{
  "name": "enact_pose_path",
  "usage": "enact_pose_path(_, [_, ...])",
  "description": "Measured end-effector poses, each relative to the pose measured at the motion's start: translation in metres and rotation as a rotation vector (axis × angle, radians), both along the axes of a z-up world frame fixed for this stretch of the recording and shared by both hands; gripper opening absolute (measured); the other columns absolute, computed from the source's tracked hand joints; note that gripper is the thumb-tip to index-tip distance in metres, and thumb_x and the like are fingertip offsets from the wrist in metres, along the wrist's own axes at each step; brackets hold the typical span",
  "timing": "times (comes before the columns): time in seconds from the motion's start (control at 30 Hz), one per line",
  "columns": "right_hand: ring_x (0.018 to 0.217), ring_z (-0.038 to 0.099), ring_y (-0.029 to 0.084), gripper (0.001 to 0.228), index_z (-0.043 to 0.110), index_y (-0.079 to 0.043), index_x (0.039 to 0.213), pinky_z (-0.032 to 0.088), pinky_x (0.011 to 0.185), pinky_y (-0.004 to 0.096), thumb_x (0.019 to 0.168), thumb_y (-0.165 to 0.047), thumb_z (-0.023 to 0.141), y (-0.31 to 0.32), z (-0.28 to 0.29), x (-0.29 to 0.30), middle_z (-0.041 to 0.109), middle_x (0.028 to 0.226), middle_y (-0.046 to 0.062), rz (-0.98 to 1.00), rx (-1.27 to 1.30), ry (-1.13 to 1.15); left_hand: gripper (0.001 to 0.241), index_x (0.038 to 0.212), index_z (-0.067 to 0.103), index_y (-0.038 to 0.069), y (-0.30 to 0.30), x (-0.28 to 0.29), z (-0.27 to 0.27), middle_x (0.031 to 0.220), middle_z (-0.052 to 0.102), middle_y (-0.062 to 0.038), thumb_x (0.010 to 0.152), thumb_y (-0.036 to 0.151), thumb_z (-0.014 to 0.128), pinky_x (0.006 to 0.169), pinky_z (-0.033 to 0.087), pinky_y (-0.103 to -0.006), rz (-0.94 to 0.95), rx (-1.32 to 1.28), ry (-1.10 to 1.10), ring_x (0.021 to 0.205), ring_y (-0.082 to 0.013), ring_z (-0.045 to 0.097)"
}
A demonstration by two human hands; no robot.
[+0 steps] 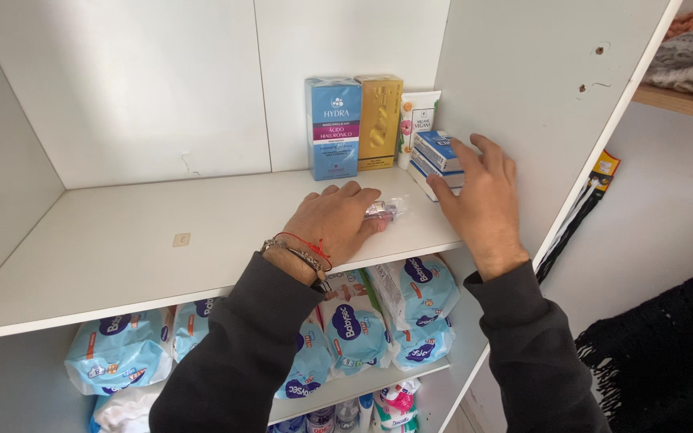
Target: The person removes various boxed products from a white shelf, places them into a cardboard box on the floor, and then wipes the shelf surface with a cloth.
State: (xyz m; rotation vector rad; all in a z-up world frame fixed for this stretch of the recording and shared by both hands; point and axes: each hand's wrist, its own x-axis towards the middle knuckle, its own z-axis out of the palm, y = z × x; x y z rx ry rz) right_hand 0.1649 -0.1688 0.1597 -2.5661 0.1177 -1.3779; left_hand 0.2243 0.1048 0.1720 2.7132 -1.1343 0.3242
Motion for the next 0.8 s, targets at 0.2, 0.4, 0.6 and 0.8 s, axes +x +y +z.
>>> enact_pose_path(0.2, [0.161,0.059,0.044,0.045,0.084,-0.016,0.161,0.054,0.135,0.060,0.119,-0.024,0.098,0.004,-0.010,0.017,0.069,0.159,0.019,-0.115,-0.078,0.026,0.065,0.187,0.061,0.026,0.001,-0.010,0.004,0.159,0.070,-0.011,0.129,0.054,0.067,0.121,0.067,-0.0539,0.035,-0.040,0.001,0.142,-0.0328,0.081])
enact_pose_path(0.4, [0.149,0.071,0.047,0.032,0.081,-0.018,0.147,0.061,0.124,0.063,0.119,-0.019,0.098,0.002,-0.015,0.021,0.068,0.155,0.016,-0.034,-0.002,-0.013,0.074,0.196,0.047,0.027,0.000,-0.005,-0.002,0.157,0.059,-0.011,0.130,0.051,0.068,0.119,0.069,-0.0529,0.006,-0.060,-0.011,0.140,-0.0342,0.082])
enact_pose_path(0.6, [0.153,0.073,0.056,0.030,0.080,-0.010,0.136,0.065,0.120,0.061,0.114,-0.007,0.099,0.025,-0.008,-0.034,0.069,0.161,0.023,0.136,0.109,-0.139,0.067,0.193,0.048,0.015,0.003,-0.013,0.000,0.156,0.061,-0.019,0.133,0.041,0.063,0.119,0.071,-0.0587,-0.057,-0.103,-0.032,0.143,-0.0427,0.083])
enact_pose_path(0.8, [0.143,0.079,0.054,0.033,0.075,-0.007,0.127,0.065,0.113,0.055,0.107,-0.008,0.102,0.037,-0.025,-0.080,0.075,0.162,0.032,0.258,0.319,-0.251,0.059,0.188,0.049,0.012,0.005,-0.007,-0.009,0.152,0.073,-0.025,0.136,0.040,0.054,0.122,0.067,-0.0674,-0.133,-0.162,-0.026,0.145,-0.0533,0.082])
